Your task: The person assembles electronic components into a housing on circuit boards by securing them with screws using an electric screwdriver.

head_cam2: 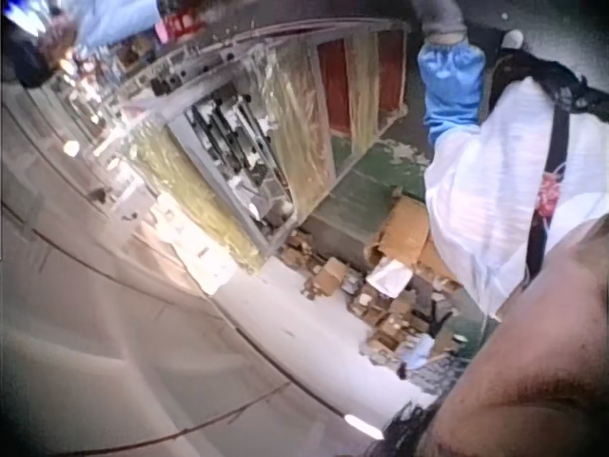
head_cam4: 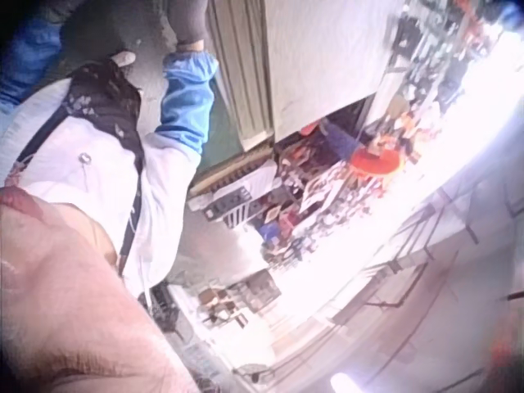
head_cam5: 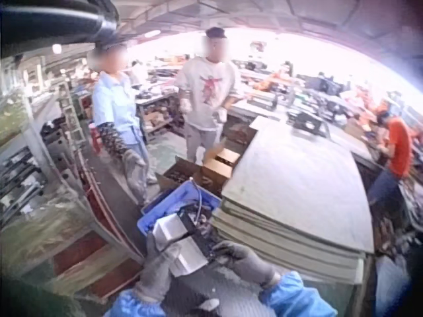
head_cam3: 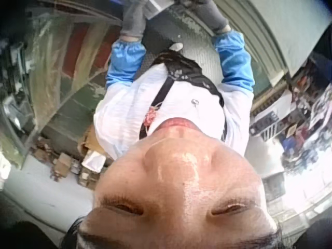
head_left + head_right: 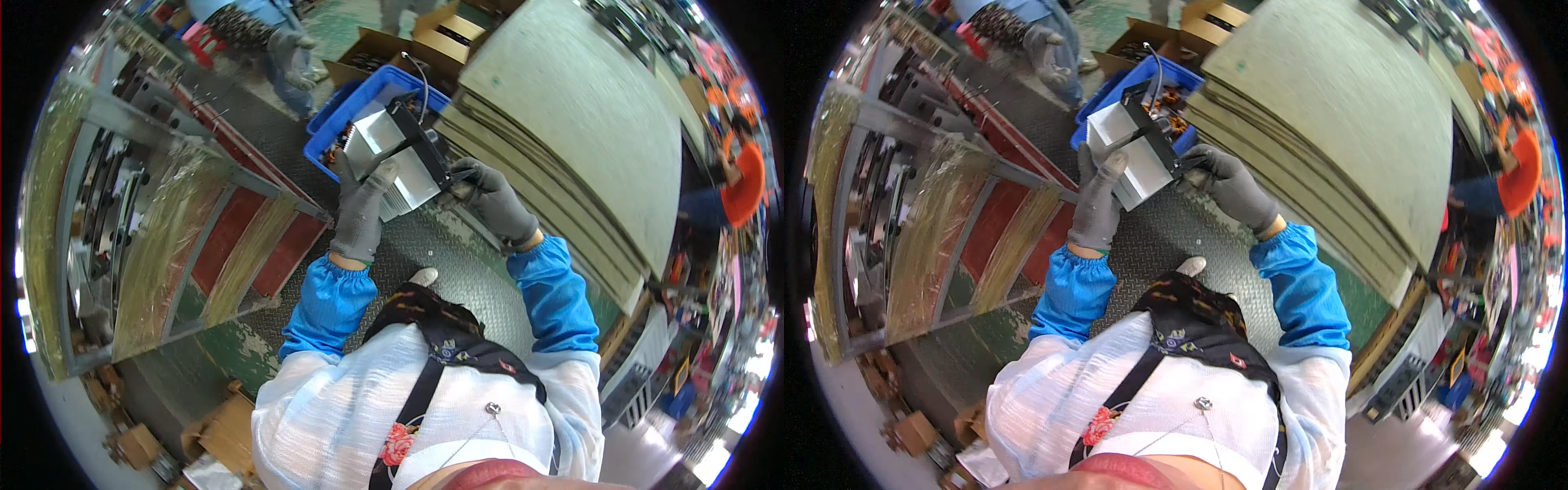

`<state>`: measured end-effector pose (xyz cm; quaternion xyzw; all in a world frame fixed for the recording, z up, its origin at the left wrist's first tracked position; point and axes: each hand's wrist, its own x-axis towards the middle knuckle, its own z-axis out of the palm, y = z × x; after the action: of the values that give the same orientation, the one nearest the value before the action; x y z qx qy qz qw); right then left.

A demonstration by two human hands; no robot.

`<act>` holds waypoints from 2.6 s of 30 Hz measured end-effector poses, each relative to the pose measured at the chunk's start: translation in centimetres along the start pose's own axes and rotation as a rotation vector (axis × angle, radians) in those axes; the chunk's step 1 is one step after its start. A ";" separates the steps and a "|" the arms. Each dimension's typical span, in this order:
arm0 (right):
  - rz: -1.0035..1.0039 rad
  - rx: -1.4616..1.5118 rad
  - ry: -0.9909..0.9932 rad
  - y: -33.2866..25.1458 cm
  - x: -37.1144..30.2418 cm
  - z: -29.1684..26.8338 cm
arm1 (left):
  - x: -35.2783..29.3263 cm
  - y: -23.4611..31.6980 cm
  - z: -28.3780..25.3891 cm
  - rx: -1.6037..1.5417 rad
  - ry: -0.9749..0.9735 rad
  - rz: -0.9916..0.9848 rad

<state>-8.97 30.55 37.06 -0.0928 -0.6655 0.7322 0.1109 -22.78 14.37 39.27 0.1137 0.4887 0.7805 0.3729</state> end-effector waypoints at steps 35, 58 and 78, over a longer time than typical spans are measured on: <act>-0.065 0.336 1.352 8.4 -61.2 16.5 | -39.5 -25.6 18.5 0.494 -0.914 -0.819; -0.025 -0.033 2.139 4.2 -91.9 15.7 | -66.2 -47.8 41.7 0.273 -1.759 -1.025; -1.170 0.479 1.914 6.0 -121.0 24.8 | -97.4 -48.6 46.8 0.444 -1.949 -0.129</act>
<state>99.65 -28.24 32.04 -0.2645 -0.0933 0.3058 0.9099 93.24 -9.57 39.51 0.7439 0.1096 0.2161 0.6228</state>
